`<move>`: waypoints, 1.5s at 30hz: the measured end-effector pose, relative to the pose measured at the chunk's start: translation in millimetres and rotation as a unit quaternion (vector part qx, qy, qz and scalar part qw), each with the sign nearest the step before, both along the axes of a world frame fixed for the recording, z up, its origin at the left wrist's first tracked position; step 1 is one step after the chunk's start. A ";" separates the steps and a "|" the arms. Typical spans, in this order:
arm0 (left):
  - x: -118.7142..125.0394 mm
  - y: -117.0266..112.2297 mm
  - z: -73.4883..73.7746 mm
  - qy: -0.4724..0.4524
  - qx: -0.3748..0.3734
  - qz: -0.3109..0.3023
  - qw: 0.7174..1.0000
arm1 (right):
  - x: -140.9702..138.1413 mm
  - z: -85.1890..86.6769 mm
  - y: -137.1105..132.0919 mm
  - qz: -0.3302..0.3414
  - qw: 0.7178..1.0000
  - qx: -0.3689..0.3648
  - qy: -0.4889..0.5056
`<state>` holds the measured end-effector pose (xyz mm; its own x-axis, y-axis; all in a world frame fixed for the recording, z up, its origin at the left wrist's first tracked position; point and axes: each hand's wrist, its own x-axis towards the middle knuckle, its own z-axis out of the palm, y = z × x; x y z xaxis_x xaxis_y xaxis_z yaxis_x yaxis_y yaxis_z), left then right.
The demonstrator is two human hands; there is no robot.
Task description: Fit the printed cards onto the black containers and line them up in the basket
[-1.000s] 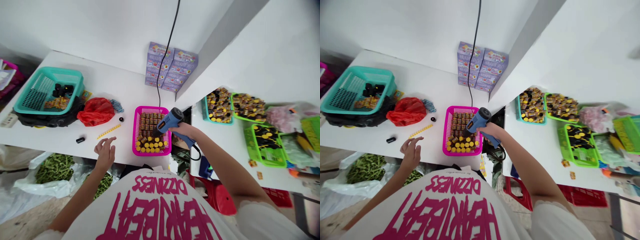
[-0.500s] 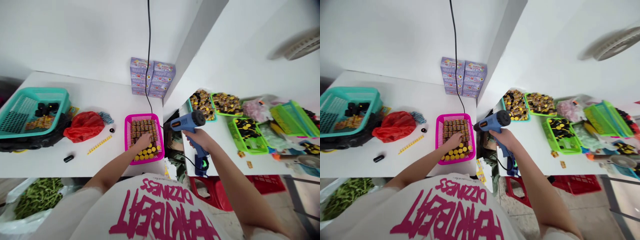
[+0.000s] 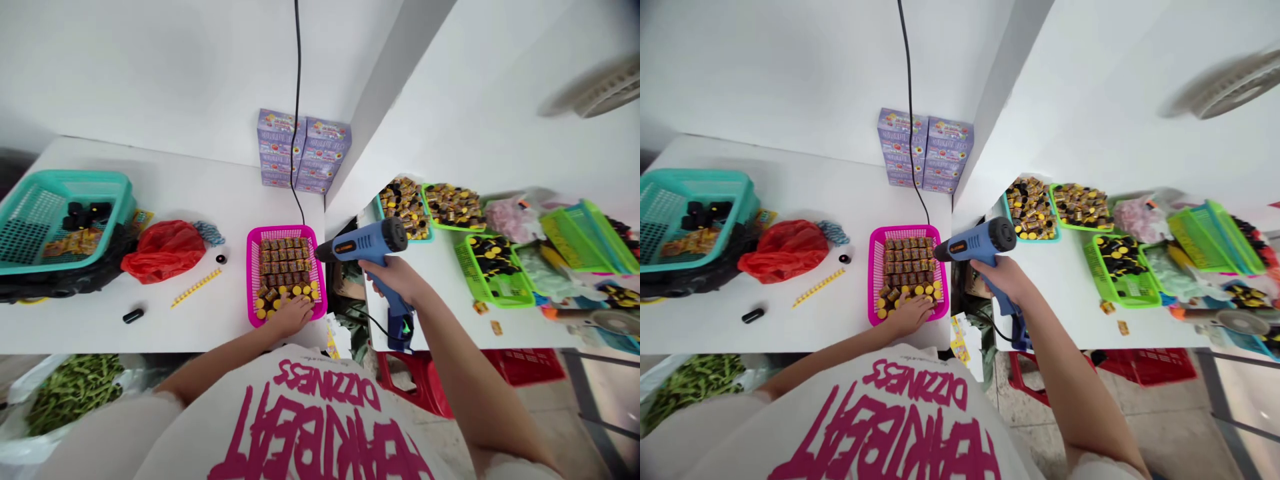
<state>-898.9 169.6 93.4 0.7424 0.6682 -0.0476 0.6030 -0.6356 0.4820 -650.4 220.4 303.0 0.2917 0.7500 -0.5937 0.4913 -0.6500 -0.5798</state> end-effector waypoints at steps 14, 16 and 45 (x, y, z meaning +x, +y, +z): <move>-166.8 -26.4 30.0 -0.022 -0.023 0.213 0.977 | -87.0 -37.5 104.7 0.252 0.941 -0.208 -0.084; -168.0 -24.2 33.0 -0.019 -0.025 0.234 0.972 | -96.8 -37.3 113.6 0.266 0.932 -0.225 -0.102; -142.6 -48.4 10.5 0.027 -0.086 0.260 0.961 | -111.9 -41.9 86.0 0.215 0.975 -0.057 0.004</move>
